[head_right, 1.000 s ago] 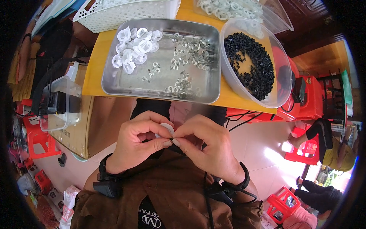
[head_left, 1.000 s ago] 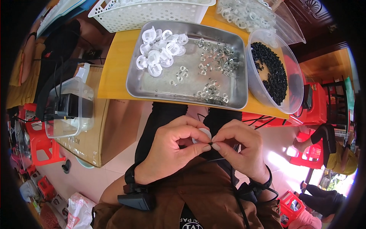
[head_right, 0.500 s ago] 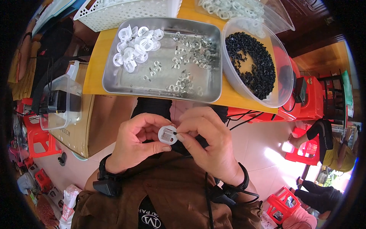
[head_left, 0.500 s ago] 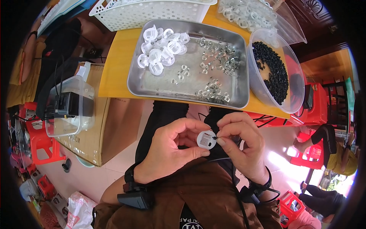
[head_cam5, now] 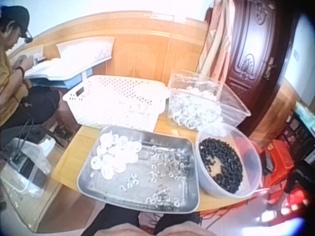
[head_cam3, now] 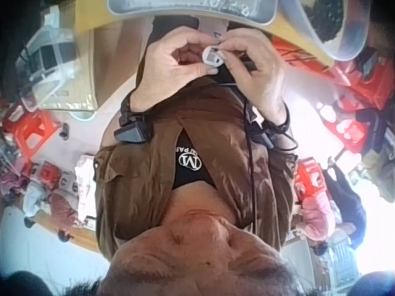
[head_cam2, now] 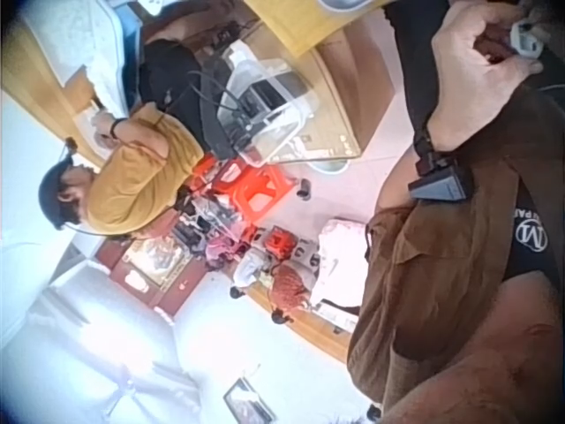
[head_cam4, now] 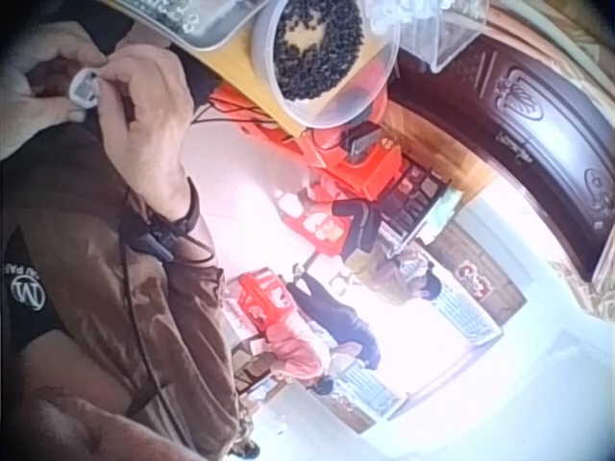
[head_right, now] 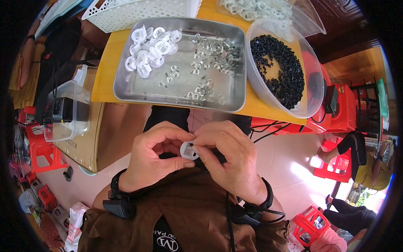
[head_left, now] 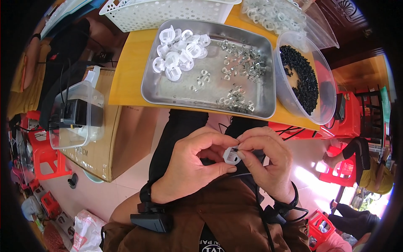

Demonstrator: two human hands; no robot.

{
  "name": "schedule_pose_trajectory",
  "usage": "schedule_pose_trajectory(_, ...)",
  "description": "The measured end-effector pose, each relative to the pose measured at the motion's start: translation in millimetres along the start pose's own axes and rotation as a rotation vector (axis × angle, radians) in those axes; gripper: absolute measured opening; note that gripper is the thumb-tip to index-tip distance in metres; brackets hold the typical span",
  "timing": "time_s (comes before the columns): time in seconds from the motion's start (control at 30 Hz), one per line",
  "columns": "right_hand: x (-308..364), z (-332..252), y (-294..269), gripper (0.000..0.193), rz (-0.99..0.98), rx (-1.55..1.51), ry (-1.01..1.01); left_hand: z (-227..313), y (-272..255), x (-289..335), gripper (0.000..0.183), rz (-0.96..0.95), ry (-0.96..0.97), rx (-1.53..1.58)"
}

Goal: Assembling small white plastic components by inserting black pins or beads into them.

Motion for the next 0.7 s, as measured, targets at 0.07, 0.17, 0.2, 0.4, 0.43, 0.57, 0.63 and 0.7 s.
schedule_pose_trajectory(0.07,0.1,0.7,-0.4,0.017,-0.002,0.0,-0.001,1.2,0.2,-0.3,0.038,0.014,0.011,-0.027)
schedule_pose_trajectory(0.17,0.0,-0.3,3.5,0.017,-0.01,0.013,-0.005,3.1,-3.2,-1.0,0.037,0.03,0.028,-0.032)
schedule_pose_trajectory(0.2,-0.1,-0.3,3.3,0.017,-0.008,0.011,-0.005,3.1,-2.8,-1.0,0.037,0.031,0.027,-0.034)
schedule_pose_trajectory(0.4,0.4,1.6,3.0,0.017,-0.007,-0.012,-0.019,3.4,-2.5,-0.4,0.038,0.065,0.041,-0.069)
schedule_pose_trajectory(0.43,0.9,2.1,3.5,0.017,-0.007,-0.011,-0.019,1.4,-2.6,-0.4,0.038,0.068,0.045,-0.092)
schedule_pose_trajectory(0.57,1.8,-7.7,6.3,0.018,0.007,0.142,-0.214,-0.5,-4.3,0.2,0.036,0.103,0.063,-0.087)
schedule_pose_trajectory(0.63,1.0,-9.8,5.3,0.019,0.018,0.151,-0.255,1.4,-4.2,0.0,0.034,0.088,0.046,-0.039)
schedule_pose_trajectory(0.7,-1.2,-3.6,2.7,0.021,0.015,0.156,-0.189,0.0,-3.1,-0.1,0.032,0.076,0.03,0.008)
Point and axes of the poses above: each hand's wrist, its own x-axis away from the middle knuckle, its own y-axis out of the palm, z = x × y, the point moved 10 cm from there along -x, towards the middle knuckle, and after that the axes turned 15 degrees about z, right-handed, at the moved point
